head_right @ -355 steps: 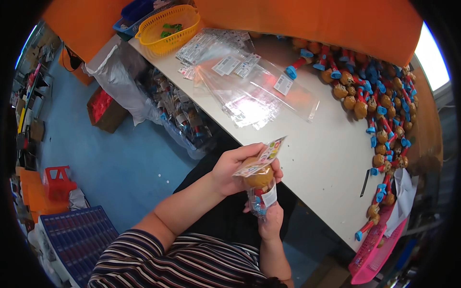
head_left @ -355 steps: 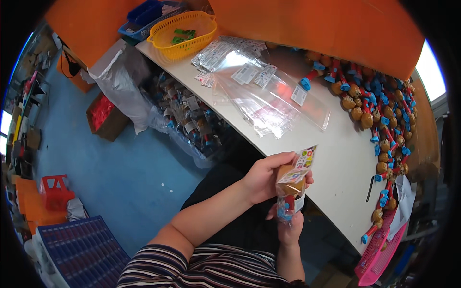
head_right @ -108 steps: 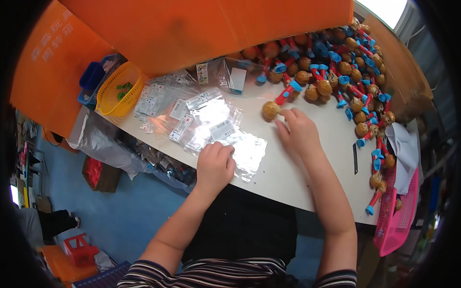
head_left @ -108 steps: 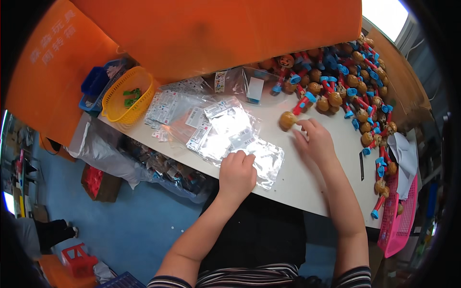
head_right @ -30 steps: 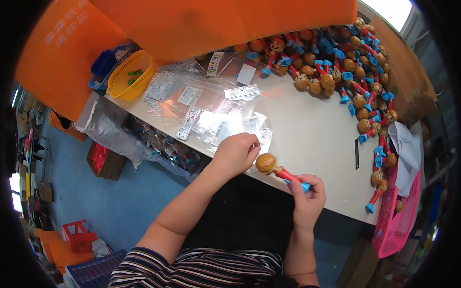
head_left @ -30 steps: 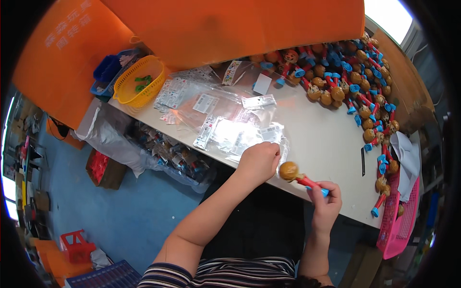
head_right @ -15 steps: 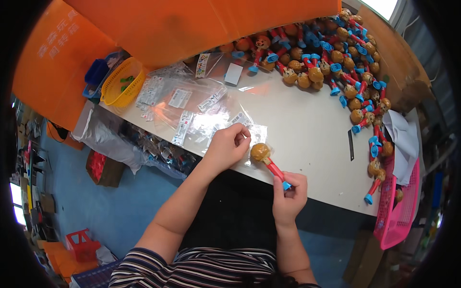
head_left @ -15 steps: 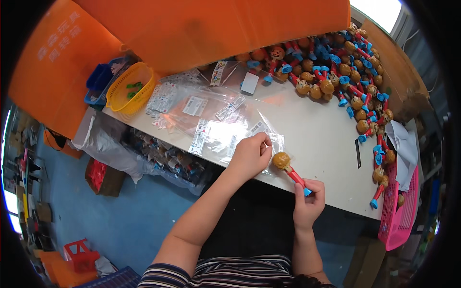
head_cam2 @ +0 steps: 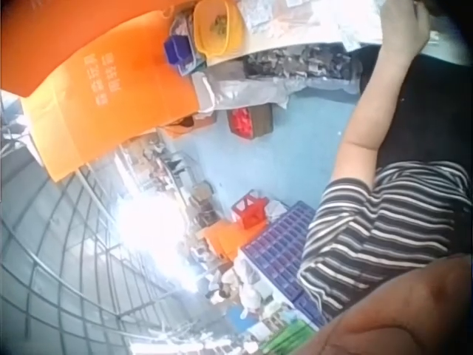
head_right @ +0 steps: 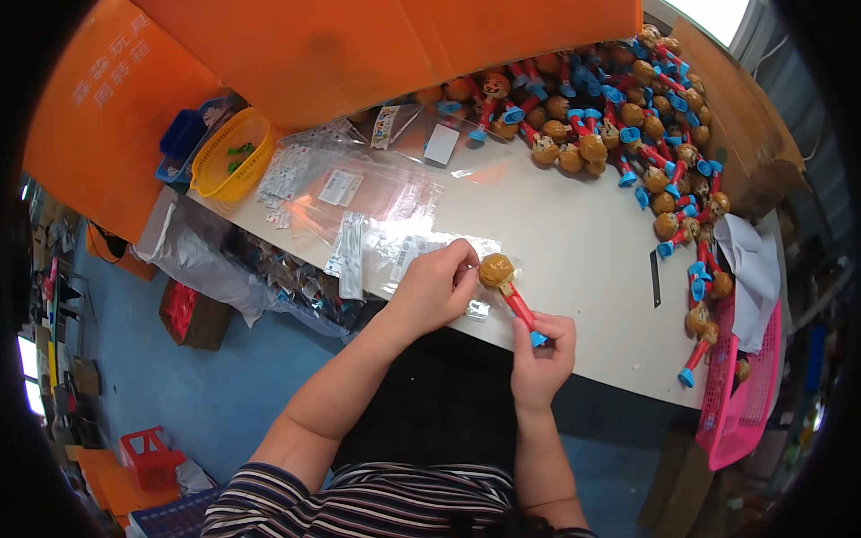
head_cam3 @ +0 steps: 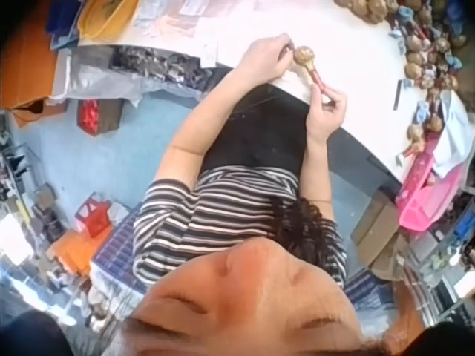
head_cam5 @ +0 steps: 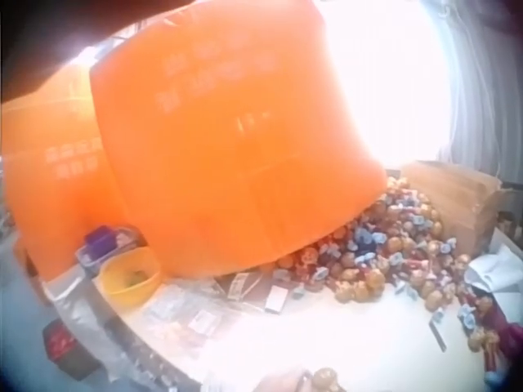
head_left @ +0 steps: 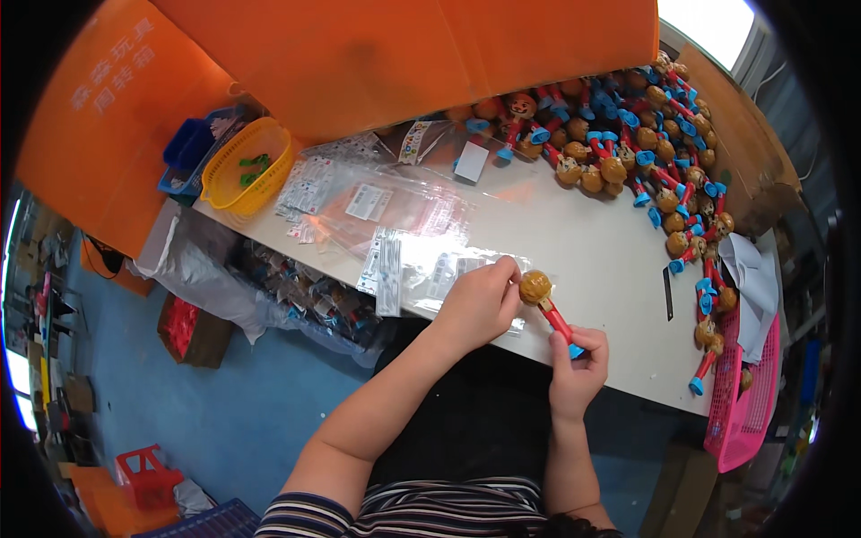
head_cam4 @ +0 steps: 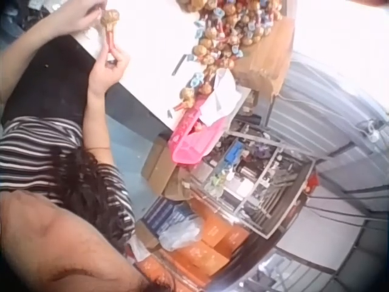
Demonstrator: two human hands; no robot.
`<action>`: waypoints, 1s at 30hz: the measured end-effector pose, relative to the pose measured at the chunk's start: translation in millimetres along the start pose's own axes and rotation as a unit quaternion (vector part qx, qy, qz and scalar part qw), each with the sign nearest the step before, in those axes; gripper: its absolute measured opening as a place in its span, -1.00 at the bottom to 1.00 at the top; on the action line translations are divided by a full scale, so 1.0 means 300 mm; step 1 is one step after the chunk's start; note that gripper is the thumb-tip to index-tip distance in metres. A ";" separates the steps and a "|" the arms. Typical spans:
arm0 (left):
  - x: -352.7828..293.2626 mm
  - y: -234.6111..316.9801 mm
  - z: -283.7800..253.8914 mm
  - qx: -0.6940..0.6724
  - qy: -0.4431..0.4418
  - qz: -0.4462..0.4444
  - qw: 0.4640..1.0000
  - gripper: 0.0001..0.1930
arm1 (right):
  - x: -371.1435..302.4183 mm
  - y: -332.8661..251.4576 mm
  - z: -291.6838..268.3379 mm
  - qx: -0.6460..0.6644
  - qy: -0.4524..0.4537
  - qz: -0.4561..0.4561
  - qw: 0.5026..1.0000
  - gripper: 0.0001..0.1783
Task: Packaging toy rattles into individual plastic bags at a factory workstation.
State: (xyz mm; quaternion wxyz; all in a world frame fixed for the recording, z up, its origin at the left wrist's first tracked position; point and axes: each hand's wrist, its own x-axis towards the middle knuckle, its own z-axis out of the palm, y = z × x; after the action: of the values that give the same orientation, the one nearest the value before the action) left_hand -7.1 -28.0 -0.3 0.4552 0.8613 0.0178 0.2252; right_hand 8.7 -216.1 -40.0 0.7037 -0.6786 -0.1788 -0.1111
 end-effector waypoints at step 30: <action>-0.043 0.001 -0.024 -0.088 0.025 -0.029 0.995 -0.91 | -0.001 0.004 0.096 0.049 -0.064 0.038 0.996 -0.78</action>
State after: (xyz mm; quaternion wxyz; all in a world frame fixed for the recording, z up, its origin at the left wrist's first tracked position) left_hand -21.8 -25.5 -1.4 0.5349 0.8110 0.0341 0.2346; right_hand 5.9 -187.4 -40.8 0.7270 -0.6553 -0.2028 -0.0315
